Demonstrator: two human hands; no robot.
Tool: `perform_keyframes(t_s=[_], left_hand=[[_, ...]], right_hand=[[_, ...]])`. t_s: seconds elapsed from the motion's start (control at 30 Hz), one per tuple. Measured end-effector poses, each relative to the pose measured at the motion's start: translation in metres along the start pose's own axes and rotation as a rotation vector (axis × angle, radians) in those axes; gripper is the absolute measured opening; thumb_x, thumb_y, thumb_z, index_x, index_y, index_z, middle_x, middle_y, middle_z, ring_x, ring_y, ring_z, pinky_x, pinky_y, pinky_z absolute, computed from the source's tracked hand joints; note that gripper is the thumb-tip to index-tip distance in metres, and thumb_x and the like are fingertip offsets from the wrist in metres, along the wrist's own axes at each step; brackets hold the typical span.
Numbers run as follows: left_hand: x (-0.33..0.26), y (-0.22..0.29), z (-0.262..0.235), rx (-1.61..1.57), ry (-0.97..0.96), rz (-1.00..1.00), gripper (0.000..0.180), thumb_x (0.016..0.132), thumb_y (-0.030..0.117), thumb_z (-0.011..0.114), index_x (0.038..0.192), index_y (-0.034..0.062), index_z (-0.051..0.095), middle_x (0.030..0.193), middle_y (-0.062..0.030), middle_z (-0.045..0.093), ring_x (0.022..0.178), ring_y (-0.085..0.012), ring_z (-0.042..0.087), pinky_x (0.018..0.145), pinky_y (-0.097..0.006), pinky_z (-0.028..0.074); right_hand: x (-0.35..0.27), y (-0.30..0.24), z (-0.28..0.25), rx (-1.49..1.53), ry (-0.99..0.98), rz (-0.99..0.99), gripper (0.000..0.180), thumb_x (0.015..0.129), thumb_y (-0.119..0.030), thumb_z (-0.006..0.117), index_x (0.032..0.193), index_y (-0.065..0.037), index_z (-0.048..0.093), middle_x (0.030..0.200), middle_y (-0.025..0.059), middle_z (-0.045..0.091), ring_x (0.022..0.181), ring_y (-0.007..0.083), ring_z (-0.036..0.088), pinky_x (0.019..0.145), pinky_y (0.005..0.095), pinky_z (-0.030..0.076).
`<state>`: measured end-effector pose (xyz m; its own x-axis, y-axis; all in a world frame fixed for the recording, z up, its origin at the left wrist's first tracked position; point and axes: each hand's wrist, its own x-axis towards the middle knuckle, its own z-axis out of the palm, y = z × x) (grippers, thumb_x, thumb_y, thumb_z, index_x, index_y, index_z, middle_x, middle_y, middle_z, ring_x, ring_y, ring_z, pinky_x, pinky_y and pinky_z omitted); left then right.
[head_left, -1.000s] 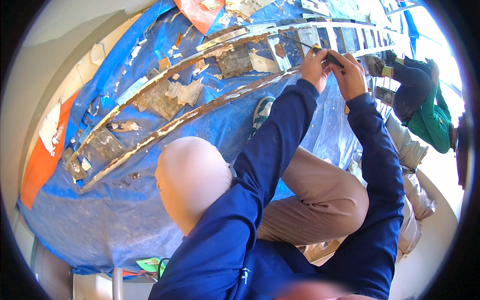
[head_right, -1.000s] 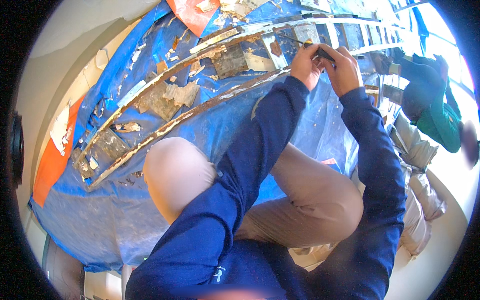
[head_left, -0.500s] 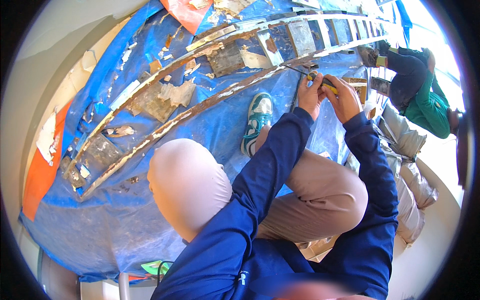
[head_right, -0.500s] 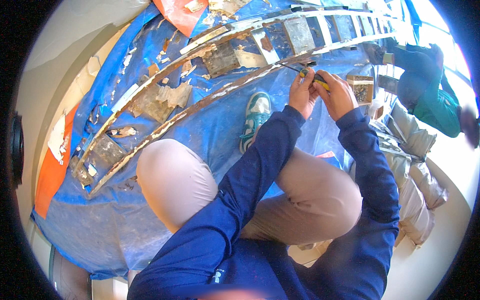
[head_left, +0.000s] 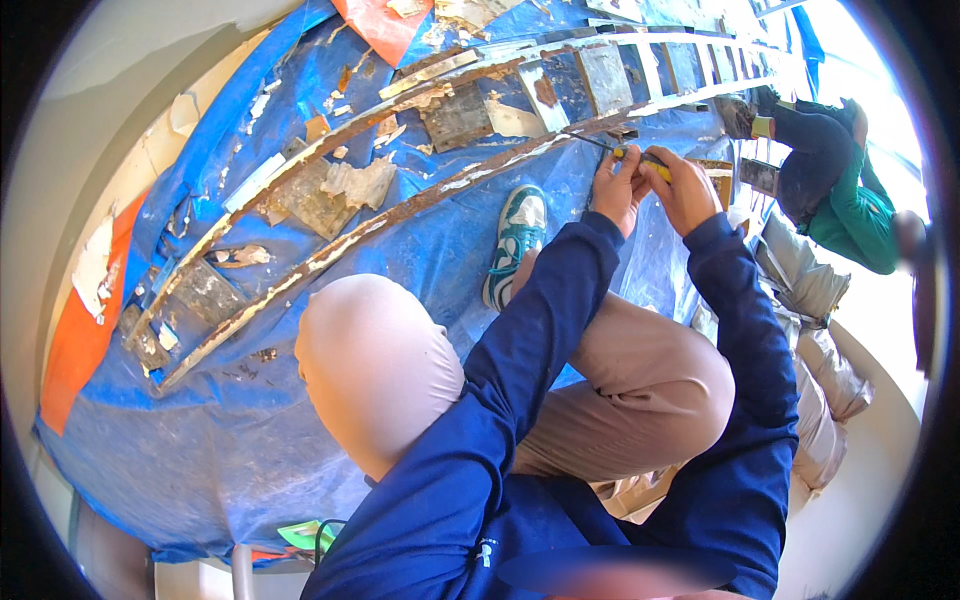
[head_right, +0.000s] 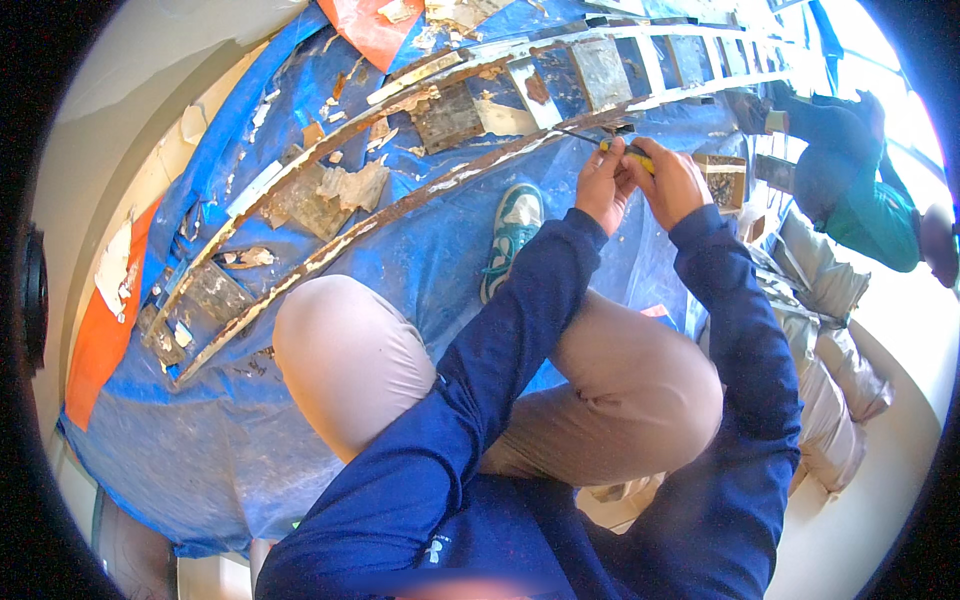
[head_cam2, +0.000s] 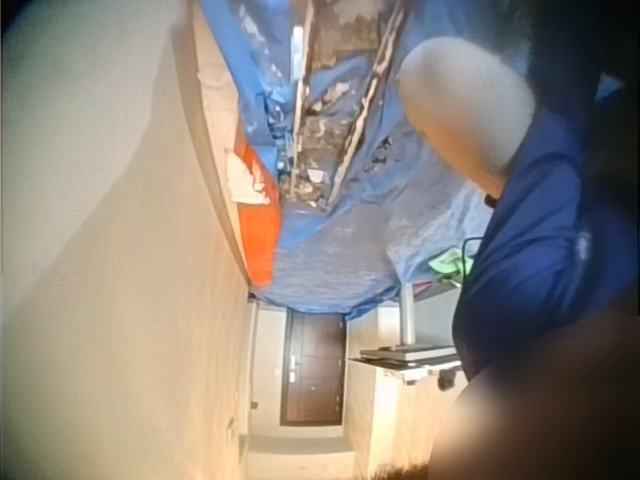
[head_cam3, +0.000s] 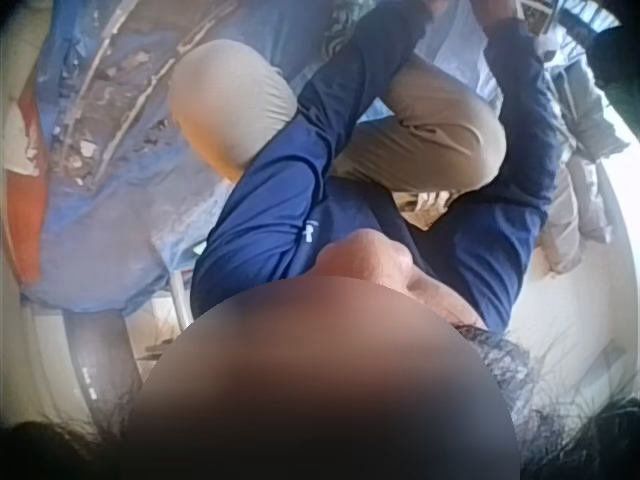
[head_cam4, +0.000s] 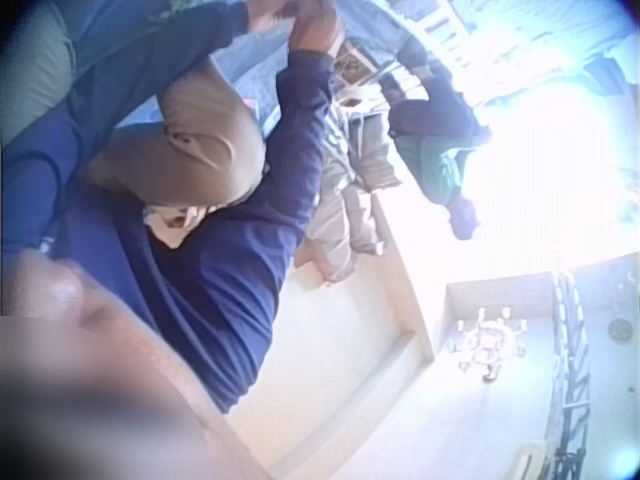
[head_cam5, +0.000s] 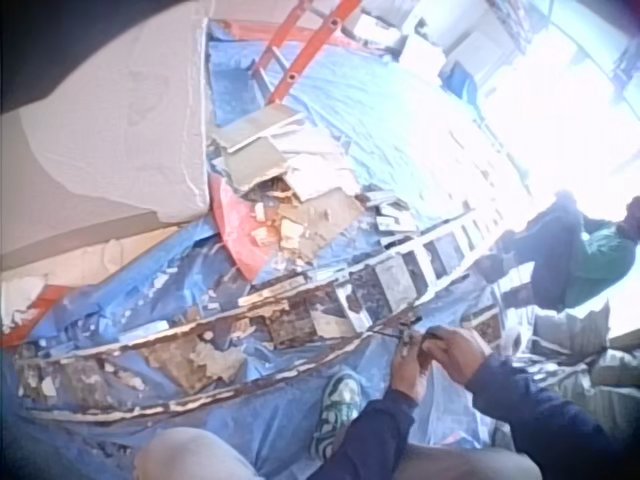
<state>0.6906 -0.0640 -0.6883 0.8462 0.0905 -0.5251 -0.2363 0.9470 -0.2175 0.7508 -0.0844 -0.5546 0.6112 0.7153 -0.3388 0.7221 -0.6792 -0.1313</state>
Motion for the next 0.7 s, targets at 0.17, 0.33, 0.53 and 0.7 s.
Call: perform_keyframes(t_s=[0.17,0.33,0.53,0.7], left_hand=[[0.006,0.012,0.001,-0.007,0.005,-0.035,0.029,0.098,0.035,0.066,0.112,0.0092,0.065,0.098,-0.0093,0.070,0.086,-0.0150,0.069,0.073,-0.025,0.059],[0.011,0.026,0.012,-0.099,0.010,-0.096,0.040,0.095,0.045,0.066,0.110,0.0074,0.064,0.097,-0.0109,0.069,0.087,-0.0176,0.068,0.074,-0.025,0.059],[0.035,0.034,0.014,-0.208,-0.124,-0.098,0.036,0.099,0.046,0.059,0.102,0.0106,0.066,0.092,-0.0056,0.069,0.086,-0.0160,0.065,0.083,-0.031,0.055],[0.045,0.033,-0.003,-0.032,-0.241,-0.147,0.025,0.104,0.034,0.054,0.112,0.0117,0.061,0.101,0.0001,0.066,0.087,-0.0126,0.061,0.077,-0.032,0.049]], right_hand=[[0.049,0.008,-0.007,0.017,-0.097,0.137,0.047,0.092,-0.041,0.065,0.084,0.004,0.073,0.077,0.0274,0.067,0.075,0.0432,0.068,0.069,0.0468,0.053],[0.081,0.009,-0.023,-0.118,-0.168,-0.110,0.036,0.089,-0.032,0.069,0.100,0.002,0.072,0.085,0.0279,0.069,0.081,0.0387,0.070,0.076,0.0453,0.054],[0.079,-0.005,-0.031,-0.521,-0.205,-0.490,0.036,0.087,-0.014,0.064,0.123,-0.017,0.065,0.105,0.0130,0.060,0.097,0.0357,0.063,0.087,0.0427,0.051],[0.069,-0.008,-0.029,-0.266,-0.147,0.085,0.060,0.087,-0.059,0.065,0.117,-0.007,0.068,0.084,0.0237,0.070,0.082,0.0385,0.071,0.074,0.0442,0.057]])
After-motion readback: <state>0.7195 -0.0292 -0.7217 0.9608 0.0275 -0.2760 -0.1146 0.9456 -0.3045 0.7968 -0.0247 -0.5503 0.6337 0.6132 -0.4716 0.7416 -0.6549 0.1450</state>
